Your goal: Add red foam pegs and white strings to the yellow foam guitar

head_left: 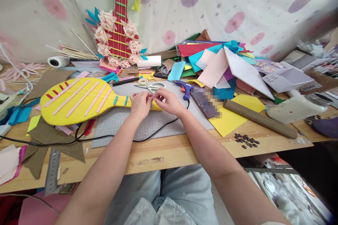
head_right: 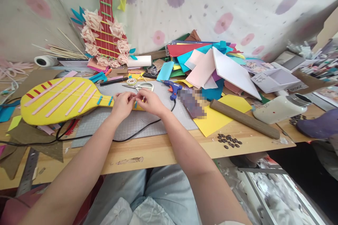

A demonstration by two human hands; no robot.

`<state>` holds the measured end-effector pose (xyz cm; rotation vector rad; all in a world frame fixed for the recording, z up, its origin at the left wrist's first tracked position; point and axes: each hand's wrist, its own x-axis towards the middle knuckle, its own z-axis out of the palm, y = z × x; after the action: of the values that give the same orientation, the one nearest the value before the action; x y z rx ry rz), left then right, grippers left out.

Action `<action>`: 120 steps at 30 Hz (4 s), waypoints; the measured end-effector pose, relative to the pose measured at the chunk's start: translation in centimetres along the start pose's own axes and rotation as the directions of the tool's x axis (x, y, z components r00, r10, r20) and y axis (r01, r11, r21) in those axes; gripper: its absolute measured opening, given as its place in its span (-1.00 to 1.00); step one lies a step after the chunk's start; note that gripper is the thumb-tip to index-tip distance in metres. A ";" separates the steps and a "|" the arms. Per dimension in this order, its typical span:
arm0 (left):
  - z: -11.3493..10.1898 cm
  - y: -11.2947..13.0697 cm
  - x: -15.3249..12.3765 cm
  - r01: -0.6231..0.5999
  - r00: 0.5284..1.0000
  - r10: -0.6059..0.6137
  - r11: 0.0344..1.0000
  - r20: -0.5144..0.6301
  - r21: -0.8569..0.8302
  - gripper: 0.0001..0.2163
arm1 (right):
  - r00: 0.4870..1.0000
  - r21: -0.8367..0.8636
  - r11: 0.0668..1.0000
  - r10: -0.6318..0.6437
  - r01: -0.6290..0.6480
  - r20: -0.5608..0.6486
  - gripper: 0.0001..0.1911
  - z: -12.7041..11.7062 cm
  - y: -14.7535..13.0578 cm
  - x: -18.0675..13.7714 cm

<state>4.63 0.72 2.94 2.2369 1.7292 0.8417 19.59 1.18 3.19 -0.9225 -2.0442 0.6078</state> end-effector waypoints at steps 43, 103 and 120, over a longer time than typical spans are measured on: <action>0.6 0.0 -0.1 0.042 0.996 -0.038 0.998 -0.081 0.049 -0.82 | 0.882 0.668 0.691 0.458 -0.276 -0.110 -0.74 2.9 2.5 0.7; 0.6 -1.2 0.5 -0.041 0.997 0.025 0.968 -0.067 -0.247 -0.93 | 0.902 0.636 0.690 0.430 -0.346 0.024 -0.70 1.1 1.7 0.4; 0.8 -1.8 1.1 0.209 0.974 -0.218 0.738 0.066 -0.641 -0.86 | 0.926 0.424 0.845 0.375 -0.326 -0.035 -0.87 2.2 2.3 0.3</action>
<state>3.80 2.47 1.77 1.5403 1.3646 1.1735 18.59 2.64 0.53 -1.0517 -1.5589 1.1095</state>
